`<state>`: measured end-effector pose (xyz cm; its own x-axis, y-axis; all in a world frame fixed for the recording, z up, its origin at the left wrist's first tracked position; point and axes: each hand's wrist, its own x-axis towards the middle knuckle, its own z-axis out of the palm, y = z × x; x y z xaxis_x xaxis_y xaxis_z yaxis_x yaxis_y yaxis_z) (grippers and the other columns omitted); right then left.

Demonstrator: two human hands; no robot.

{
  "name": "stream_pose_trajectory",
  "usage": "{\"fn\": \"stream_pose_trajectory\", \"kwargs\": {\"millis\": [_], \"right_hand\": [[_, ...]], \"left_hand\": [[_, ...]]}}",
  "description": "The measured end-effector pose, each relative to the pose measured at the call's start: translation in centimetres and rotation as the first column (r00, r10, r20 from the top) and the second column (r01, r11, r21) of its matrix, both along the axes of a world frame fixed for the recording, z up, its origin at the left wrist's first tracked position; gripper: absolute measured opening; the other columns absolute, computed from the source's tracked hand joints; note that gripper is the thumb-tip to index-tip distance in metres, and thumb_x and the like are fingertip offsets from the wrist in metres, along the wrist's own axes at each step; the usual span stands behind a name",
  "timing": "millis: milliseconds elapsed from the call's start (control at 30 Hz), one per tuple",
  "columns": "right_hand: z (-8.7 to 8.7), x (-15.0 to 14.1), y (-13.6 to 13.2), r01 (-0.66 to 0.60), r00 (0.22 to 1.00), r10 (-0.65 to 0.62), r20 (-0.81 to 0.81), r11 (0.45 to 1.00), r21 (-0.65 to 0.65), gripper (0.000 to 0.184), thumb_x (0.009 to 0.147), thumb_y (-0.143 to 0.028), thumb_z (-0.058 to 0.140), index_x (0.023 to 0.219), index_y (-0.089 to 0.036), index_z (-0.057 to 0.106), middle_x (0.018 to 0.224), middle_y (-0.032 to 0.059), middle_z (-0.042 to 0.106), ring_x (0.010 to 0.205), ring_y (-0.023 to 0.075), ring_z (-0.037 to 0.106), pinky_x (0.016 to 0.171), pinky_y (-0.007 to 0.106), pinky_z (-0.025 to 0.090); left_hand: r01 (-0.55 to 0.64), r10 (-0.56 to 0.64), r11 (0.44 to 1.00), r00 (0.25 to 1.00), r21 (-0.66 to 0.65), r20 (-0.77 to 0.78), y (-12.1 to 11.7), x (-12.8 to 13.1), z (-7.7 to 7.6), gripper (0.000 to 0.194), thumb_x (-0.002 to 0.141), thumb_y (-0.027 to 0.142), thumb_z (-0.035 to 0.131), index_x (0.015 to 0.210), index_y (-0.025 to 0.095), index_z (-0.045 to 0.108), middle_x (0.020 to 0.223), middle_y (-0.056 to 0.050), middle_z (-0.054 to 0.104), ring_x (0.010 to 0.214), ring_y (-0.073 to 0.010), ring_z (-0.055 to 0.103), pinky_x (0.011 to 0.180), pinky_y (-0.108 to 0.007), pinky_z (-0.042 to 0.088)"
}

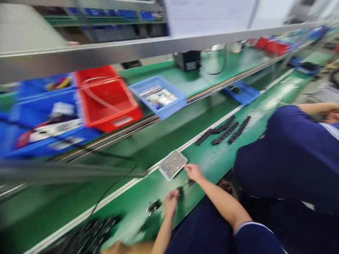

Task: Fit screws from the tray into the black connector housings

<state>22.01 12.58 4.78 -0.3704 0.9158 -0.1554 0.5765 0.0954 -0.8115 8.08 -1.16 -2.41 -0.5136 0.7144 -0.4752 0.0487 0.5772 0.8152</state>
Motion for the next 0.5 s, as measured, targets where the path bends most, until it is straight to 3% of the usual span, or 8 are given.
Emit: {"fn": "stream_pose_trajectory", "kwargs": {"millis": [100,200,300,500], "right_hand": [[-7.2,3.9,-3.0,0.174,0.973,-0.189,-0.131,0.977,-0.12,0.032,0.085,-0.042,0.057,0.091,-0.019,0.078,0.098,0.0108,0.077,0.09,0.0261,0.071,0.087,0.04,0.055],[-12.3,6.9,-6.0,0.165,0.963,-0.208,-0.173,0.958,-0.233,0.032,0.081,-0.046,0.063,0.09,-0.02,0.079,0.095,0.0096,0.078,0.085,0.026,0.072,0.084,0.04,0.057],[-14.4,7.2,-7.7,0.211,0.945,-0.269,-0.185,0.936,-0.283,0.036,0.079,-0.049,0.065,0.094,-0.02,0.079,0.097,0.0091,0.078,0.087,0.025,0.072,0.086,0.04,0.057],[-15.1,5.6,-7.5,0.214,0.941,-0.284,-0.183,0.92,-0.329,0.038,0.078,-0.049,0.064,0.095,-0.018,0.078,0.097,0.01,0.078,0.088,0.0248,0.072,0.087,0.039,0.056]], "left_hand": [[-0.065,0.044,0.996,0.958,0.066,0.282,-2.1,-0.4,-3.3,0.032,0.071,0.043,0.075,0.08,0.013,0.069,0.073,-0.007,0.07,0.066,-0.0188,0.064,0.059,-0.028,0.049],[-0.086,0.051,0.991,0.949,0.1,0.31,-2.1,1.0,-5.5,0.035,0.069,0.044,0.074,0.082,0.011,0.071,0.072,-0.008,0.07,0.066,-0.0174,0.062,0.06,-0.027,0.048],[-0.065,0.024,0.992,0.938,0.11,0.346,-1.5,2.8,-6.3,0.034,0.071,0.043,0.074,0.084,0.011,0.071,0.074,-0.008,0.07,0.068,-0.0173,0.063,0.064,-0.028,0.051],[-0.032,-0.005,0.994,0.946,0.106,0.326,-0.2,4.0,-6.1,0.032,0.086,0.041,0.069,0.097,0.011,0.068,0.092,-0.01,0.07,0.086,-0.0205,0.067,0.075,-0.033,0.057]]}}
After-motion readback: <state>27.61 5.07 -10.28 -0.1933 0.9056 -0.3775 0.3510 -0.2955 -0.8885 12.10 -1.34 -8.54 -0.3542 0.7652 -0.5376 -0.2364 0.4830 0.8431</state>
